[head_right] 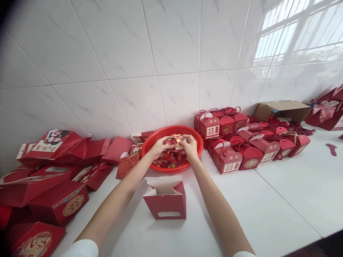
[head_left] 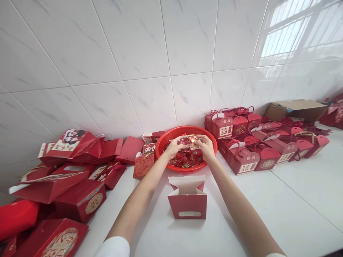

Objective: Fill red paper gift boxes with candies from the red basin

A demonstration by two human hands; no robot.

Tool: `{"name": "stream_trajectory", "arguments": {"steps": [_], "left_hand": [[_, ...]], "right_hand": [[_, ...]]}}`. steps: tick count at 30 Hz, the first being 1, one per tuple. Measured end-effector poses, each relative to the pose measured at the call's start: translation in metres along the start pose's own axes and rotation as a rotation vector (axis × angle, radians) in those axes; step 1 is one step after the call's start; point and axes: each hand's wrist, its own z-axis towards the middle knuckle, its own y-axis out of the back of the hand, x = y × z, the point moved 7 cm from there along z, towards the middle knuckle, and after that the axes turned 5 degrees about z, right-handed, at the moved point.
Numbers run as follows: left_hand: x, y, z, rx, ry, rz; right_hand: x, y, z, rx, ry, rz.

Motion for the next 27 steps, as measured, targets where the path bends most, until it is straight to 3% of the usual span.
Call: {"name": "stream_trajectory", "arguments": {"steps": [19, 23, 27], "left_hand": [[-0.019, 0.009, -0.003, -0.118, -0.209, 0.0], [-0.022, 0.012, -0.016, -0.142, -0.206, -0.054], [-0.038, 0.02, -0.043, -0.202, -0.232, -0.091]], "right_hand": [[0.011, -0.008, -0.003, 0.071, -0.065, 0.15], [0.023, -0.018, -0.011, 0.137, -0.116, 0.166], [0.04, -0.03, -0.026, 0.194, -0.131, 0.162]]}}
